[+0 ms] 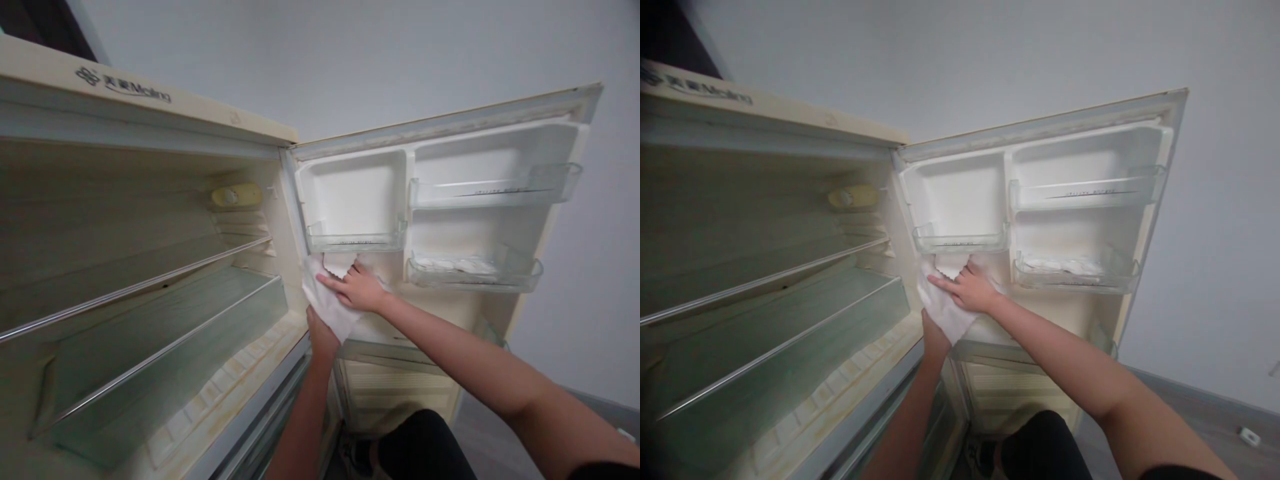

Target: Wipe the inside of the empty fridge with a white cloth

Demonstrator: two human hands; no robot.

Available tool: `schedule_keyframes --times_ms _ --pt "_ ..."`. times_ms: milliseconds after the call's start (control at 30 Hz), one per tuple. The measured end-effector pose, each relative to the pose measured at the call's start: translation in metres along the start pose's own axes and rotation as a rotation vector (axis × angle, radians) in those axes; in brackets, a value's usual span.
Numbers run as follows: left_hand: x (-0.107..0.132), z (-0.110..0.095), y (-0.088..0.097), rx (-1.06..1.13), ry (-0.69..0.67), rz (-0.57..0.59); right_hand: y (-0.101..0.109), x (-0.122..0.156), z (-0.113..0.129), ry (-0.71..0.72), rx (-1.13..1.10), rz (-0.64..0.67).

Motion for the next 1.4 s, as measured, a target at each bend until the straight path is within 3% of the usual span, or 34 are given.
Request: schedule_keyframes --times_ms 133,300,467,533,600,767,933,1067,1233,1333,1400 --pt "0.009 0.003 0.004 -0.244 -0.043 0.036 -0.006 -0.002 -0.019 -0.097 0.043 0.0" --pt "0.011 -0.001 0.004 -0.316 -0.021 0.071 -0.004 0.017 -0.033 -0.323 0.015 0.1" --pt "0.01 -0.003 0.002 -0.326 0.002 0.088 -0.002 0.044 -0.027 -0.468 0.03 -0.059" --pt "0.011 -0.004 0.002 -0.335 0.021 0.091 -0.006 0.05 -0.023 -0.473 0.053 -0.065" --pt "0.011 -0.005 0.002 -0.334 0.036 0.09 -0.016 0.054 -0.017 -0.389 0.07 -0.01" --pt "0.013 -0.008 0.005 -0.279 0.024 0.11 -0.049 0.052 0.006 0.026 0.079 0.096" --pt "0.014 -0.013 0.007 -0.261 0.033 0.13 -0.065 0.056 0.013 0.245 0.034 0.174" --pt "0.013 -0.013 0.004 -0.294 0.037 0.081 -0.064 0.099 -0.009 0.34 0.009 0.186" --pt "0.01 -0.01 0.004 -0.311 0.023 0.106 -0.05 0.193 -0.054 0.377 0.009 0.202" --pt "0.01 -0.01 0.004 -0.317 0.031 0.106 -0.035 0.239 -0.078 0.34 0.052 0.262" --pt "0.011 -0.012 0.003 -0.316 0.035 0.101 -0.02 0.255 -0.09 0.255 0.084 0.293"
Point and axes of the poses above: each hand's wrist, its own x-axis away from the middle knuckle, its own y-axis out of the back of the hand, z = x × y, the point moved 3 cm from there along -x, towards the middle knuckle, and after that the axes turned 12 degrees about x, right-handed, at the moved point
